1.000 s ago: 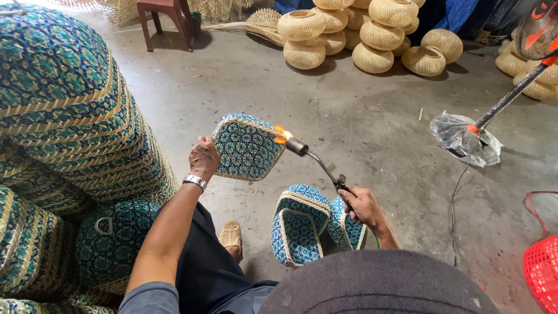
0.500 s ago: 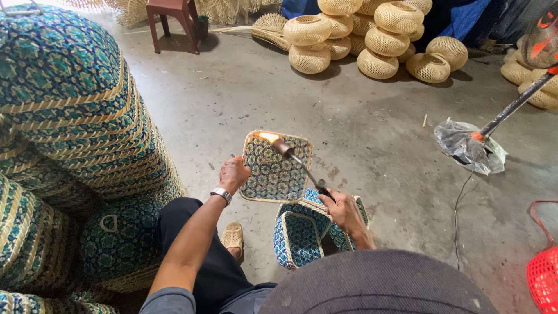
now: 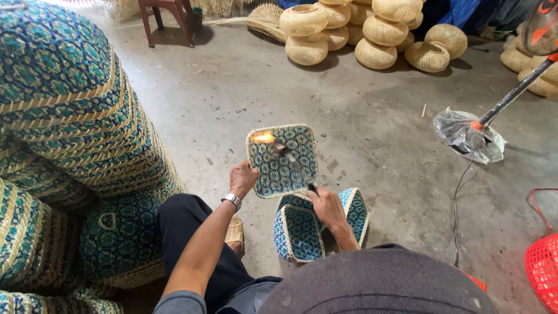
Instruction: The person uses a handheld blowtorch to apply heat to the edges and surfaces of small woven baskets. They rotate each basket to treat different sides, then place the finished items onto a nearby stack.
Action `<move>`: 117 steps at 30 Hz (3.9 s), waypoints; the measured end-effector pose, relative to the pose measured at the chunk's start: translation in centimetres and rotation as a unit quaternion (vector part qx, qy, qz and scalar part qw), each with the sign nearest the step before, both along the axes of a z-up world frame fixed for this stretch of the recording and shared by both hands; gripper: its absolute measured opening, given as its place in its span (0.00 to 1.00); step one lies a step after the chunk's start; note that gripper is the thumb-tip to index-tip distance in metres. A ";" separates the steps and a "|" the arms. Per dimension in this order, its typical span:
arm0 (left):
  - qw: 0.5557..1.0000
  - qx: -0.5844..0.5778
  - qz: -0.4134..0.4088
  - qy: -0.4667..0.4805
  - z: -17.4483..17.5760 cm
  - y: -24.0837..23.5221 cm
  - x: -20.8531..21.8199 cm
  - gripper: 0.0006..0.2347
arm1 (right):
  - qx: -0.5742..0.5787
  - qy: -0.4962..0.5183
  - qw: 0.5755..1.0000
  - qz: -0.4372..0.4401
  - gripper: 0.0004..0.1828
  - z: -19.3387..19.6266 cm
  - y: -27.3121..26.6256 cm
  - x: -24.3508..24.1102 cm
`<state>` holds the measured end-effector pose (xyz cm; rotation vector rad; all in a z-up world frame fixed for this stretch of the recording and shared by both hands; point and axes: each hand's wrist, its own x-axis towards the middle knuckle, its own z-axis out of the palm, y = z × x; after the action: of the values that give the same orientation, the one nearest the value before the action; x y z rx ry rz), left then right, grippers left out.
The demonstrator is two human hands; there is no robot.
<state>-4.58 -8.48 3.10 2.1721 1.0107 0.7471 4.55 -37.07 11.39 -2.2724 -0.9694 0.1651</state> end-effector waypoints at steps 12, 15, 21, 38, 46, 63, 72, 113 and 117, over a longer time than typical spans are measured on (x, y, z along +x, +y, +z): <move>0.990 0.037 0.068 -0.120 -2.2 2.1 -0.8 0.07 | -0.071 0.081 0.992 -0.063 0.20 0.1 -4.1 -0.5; 0.982 0.080 0.089 -0.144 -2.6 2.3 -1.1 0.07 | -0.022 0.014 0.999 -0.042 0.20 0.4 -4.5 -0.7; 0.970 0.146 0.117 -0.153 -6.0 2.9 0.2 0.04 | -0.027 0.069 0.996 0.059 0.20 -1.4 -3.5 -2.6; 0.961 0.269 -0.008 0.062 -5.3 9.9 -4.6 0.04 | 0.078 -0.073 0.994 0.004 0.18 -2.1 -6.9 0.5; 0.973 0.193 -0.029 0.120 1.6 6.2 -4.0 0.08 | 0.083 0.230 0.969 0.026 0.16 3.1 -3.5 -0.4; 0.941 0.318 -0.061 0.102 4.7 10.8 -7.7 0.09 | 0.000 0.362 0.932 -0.014 0.17 5.5 -8.6 3.8; 0.973 0.225 0.039 0.023 -0.2 11.7 -7.6 0.05 | 0.063 0.359 0.931 -0.007 0.18 3.5 -9.5 4.3; 0.863 0.337 -0.376 0.001 7.7 -11.0 -15.1 0.34 | 0.171 0.032 0.978 -0.117 0.22 -4.3 -4.6 7.8; 0.736 0.531 -0.420 -0.012 11.9 -9.4 -14.7 0.28 | 0.152 0.111 0.980 -0.061 0.22 -3.3 -4.7 7.2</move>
<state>-19.25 -17.84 15.00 3.0839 -0.7239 0.9654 11.80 -41.77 8.10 -1.9761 -0.6848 0.1985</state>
